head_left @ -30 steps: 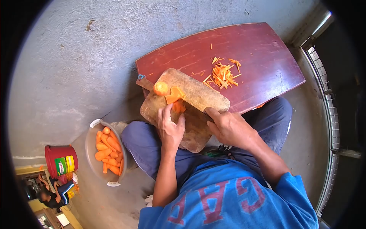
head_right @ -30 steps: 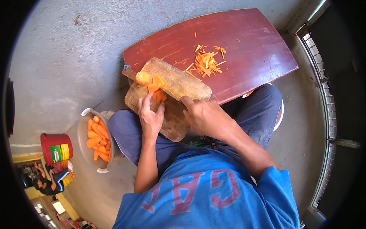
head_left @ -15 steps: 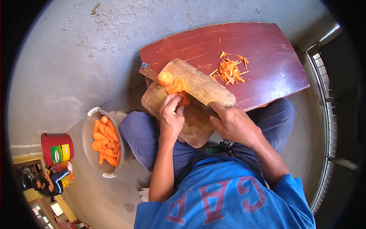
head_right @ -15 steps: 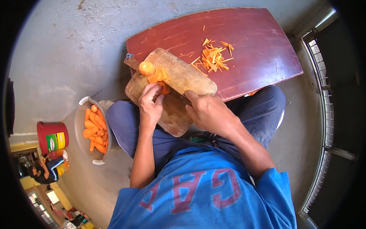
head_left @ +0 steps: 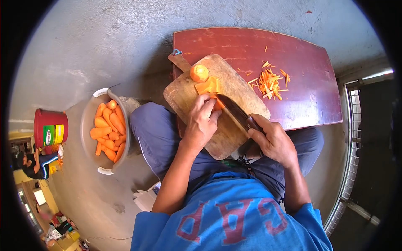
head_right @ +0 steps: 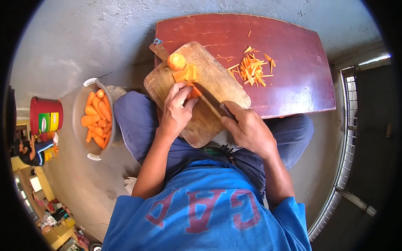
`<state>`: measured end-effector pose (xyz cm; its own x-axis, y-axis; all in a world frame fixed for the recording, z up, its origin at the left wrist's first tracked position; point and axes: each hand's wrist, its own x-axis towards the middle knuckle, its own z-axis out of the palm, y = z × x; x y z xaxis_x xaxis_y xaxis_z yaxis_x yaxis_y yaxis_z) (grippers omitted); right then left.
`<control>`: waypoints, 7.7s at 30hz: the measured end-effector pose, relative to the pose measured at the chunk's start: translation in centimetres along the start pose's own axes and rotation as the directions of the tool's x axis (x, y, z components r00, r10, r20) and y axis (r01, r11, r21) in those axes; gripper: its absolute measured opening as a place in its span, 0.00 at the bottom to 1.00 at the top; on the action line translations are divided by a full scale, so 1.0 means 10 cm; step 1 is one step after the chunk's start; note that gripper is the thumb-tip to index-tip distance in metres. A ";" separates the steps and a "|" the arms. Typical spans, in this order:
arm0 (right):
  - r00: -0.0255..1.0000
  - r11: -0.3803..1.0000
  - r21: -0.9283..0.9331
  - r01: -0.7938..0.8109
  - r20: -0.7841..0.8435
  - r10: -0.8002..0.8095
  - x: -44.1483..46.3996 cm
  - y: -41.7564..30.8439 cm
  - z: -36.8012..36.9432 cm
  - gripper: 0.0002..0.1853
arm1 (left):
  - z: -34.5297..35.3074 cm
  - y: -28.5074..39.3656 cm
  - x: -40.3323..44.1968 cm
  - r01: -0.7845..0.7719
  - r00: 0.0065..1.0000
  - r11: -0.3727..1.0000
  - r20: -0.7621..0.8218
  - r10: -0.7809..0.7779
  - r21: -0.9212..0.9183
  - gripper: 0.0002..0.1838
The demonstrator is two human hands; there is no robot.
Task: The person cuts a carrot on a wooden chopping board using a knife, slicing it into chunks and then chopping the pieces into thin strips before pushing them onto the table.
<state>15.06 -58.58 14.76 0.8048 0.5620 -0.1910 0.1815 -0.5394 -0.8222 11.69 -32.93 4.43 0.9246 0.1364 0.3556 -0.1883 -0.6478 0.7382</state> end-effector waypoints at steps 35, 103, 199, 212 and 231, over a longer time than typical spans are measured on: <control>0.997 0.994 0.073 -0.077 -0.011 0.078 -0.59 0.01 0.10 0.23 | 0.06 0.26 -0.35 -0.088 0.996 0.994 0.027 0.087 0.058 0.17; 0.997 0.974 -0.220 0.049 0.065 -0.035 -0.20 -0.35 0.39 0.19 | 0.18 0.06 -0.36 -0.252 0.963 0.964 -0.071 0.258 0.090 0.18; 0.987 0.974 -0.168 0.153 -0.029 -0.160 0.75 0.05 -0.09 0.22 | 0.05 -0.33 0.43 0.200 0.978 0.978 -0.062 -0.197 0.062 0.24; 0.986 0.993 0.043 0.110 0.125 -0.115 0.20 0.07 -0.15 0.19 | 0.07 0.20 -0.21 0.096 0.995 0.995 0.012 -0.096 0.037 0.15; 0.987 0.940 -0.301 0.159 0.064 -0.146 -0.55 -0.36 0.23 0.20 | 0.02 0.06 -0.44 -0.296 0.945 0.922 0.219 0.244 0.251 0.21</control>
<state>8.69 -58.26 17.50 0.7317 0.6738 -0.1027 0.4688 -0.6069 -0.6418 7.53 -34.02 3.18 0.9001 -0.1935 0.3903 -0.3644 -0.8254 0.4312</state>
